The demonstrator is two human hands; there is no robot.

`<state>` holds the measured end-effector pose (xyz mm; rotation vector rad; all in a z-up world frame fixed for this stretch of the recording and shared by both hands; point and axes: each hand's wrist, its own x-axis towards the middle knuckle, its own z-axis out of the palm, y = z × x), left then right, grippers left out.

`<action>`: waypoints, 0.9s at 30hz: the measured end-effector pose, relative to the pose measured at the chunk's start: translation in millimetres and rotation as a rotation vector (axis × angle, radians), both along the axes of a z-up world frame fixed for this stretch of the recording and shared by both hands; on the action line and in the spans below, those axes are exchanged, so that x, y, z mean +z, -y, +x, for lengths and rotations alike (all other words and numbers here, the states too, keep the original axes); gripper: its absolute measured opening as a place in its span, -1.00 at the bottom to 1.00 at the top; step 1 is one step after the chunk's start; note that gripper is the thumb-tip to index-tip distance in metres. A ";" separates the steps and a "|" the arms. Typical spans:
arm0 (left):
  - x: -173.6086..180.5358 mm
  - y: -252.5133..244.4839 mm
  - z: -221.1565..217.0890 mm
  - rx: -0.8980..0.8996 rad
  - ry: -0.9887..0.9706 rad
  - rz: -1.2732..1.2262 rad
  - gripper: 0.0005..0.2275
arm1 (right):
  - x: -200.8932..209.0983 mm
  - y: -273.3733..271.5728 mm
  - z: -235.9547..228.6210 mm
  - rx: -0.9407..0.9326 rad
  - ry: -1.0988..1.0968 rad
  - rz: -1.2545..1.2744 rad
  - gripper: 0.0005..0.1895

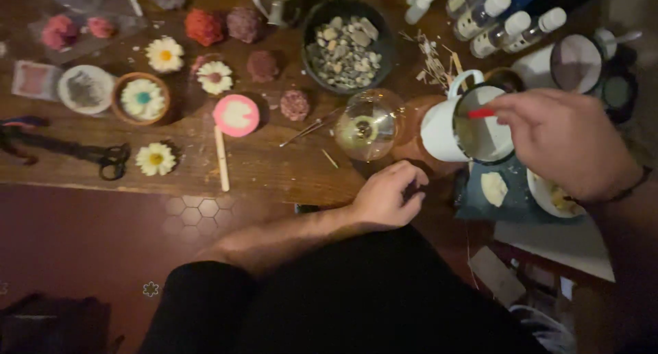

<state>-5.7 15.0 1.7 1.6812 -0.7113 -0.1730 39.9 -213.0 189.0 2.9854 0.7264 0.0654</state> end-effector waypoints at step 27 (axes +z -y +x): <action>-22.6 0.6 -0.1 -0.044 -0.070 -0.178 -0.88 | 2.6 -4.1 -106.6 -0.364 0.313 0.588 -0.79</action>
